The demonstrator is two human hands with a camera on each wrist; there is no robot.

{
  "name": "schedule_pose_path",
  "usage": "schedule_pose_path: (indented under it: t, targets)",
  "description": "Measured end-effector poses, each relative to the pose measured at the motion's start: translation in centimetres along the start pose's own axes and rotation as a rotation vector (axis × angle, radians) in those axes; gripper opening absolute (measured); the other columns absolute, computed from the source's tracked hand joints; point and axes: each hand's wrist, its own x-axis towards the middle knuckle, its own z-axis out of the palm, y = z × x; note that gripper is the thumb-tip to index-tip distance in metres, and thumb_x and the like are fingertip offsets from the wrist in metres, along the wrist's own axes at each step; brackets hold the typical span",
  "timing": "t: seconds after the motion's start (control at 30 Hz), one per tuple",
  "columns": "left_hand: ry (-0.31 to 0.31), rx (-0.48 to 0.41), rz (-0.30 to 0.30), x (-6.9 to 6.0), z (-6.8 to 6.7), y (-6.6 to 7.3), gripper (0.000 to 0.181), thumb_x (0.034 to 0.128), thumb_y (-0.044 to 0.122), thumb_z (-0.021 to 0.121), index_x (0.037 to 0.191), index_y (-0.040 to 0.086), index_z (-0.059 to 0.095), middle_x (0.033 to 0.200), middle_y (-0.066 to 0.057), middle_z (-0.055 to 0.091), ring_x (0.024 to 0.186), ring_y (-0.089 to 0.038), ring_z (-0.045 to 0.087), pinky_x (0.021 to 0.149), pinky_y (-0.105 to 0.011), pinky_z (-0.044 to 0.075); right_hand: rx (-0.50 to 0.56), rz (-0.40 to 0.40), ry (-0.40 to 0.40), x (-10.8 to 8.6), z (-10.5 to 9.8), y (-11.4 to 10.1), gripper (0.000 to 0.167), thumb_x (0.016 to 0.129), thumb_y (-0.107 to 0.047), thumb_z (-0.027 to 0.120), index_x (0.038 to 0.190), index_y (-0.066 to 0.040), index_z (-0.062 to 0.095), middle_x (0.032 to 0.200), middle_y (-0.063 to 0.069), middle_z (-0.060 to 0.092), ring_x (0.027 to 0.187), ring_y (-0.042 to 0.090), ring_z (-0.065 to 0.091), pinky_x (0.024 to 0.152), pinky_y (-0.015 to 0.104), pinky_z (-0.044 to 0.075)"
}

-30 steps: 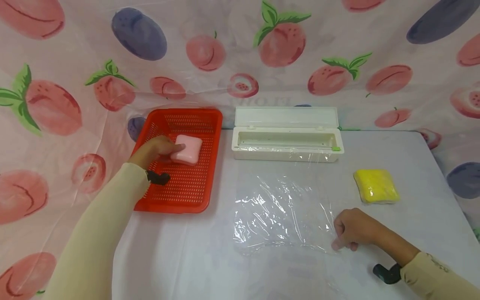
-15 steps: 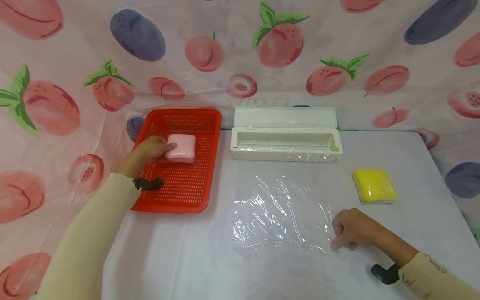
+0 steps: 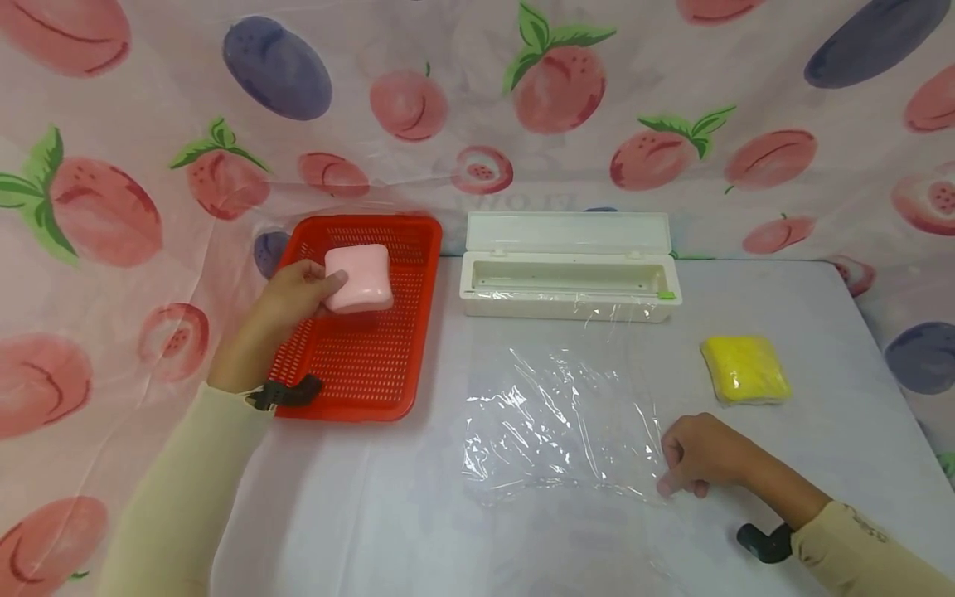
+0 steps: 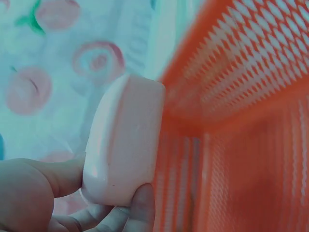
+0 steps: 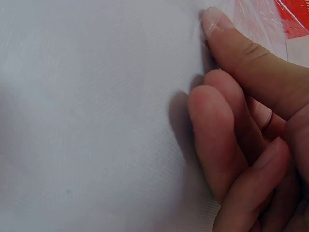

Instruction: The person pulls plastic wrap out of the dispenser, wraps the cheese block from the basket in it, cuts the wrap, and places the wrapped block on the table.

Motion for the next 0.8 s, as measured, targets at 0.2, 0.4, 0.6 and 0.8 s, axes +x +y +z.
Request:
schedule_pose_path:
  t: [0.2, 0.4, 0.6, 0.8]
  targets:
    - [-0.026, -0.035, 0.071, -2.1, 2.3, 2.9, 0.047, 0.1008, 0.038, 0.063, 0.119, -0.002, 0.047, 0.101, -0.009, 0.059, 0.082, -0.015, 0.061, 0.075, -0.022, 0.056, 0.0, -0.015, 0.003, 0.0, 0.0, 0.2, 0.042, 0.064, -0.04, 0.094, 0.068, -0.015, 0.061, 0.055, 0.001, 0.061, 0.053, 0.017, 0.058, 0.055, 0.029, 0.043]
    - [-0.065, -0.036, 0.113, -3.3, 5.1, 4.8, 0.047, 0.0995, 0.041, 0.064, 0.12, 0.001, 0.049, 0.107, -0.015, 0.059, 0.092, -0.025, 0.06, 0.083, -0.033, 0.056, -0.002, -0.024, 0.003, 0.0, 0.0, 0.2, 0.042, 0.065, -0.04, 0.094, 0.068, -0.015, 0.06, 0.054, 0.001, 0.06, 0.053, 0.016, 0.057, 0.055, 0.028, 0.042]
    - [-0.062, 0.03, 0.139, -4.3, 9.1, 6.0, 0.045, 0.0972, 0.045, 0.066, 0.119, 0.008, 0.054, 0.108, -0.013, 0.064, 0.095, -0.029, 0.061, 0.083, -0.043, 0.056, -0.005, -0.013, 0.001, 0.0, 0.0, 0.2, 0.042, 0.066, -0.039, 0.094, 0.068, -0.014, 0.06, 0.056, 0.002, 0.061, 0.054, 0.017, 0.058, 0.057, 0.029, 0.044]
    - [-0.099, -0.019, 0.163, -5.5, 13.5, 6.4, 0.038, 0.0971, 0.04, 0.068, 0.115, 0.009, 0.057, 0.111, -0.011, 0.066, 0.096, -0.028, 0.064, 0.077, -0.037, 0.058, -0.004, -0.013, 0.0, 0.1, 0.0, 0.3, 0.043, 0.066, -0.041, 0.094, 0.069, -0.014, 0.06, 0.057, 0.002, 0.061, 0.055, 0.017, 0.058, 0.058, 0.03, 0.045]
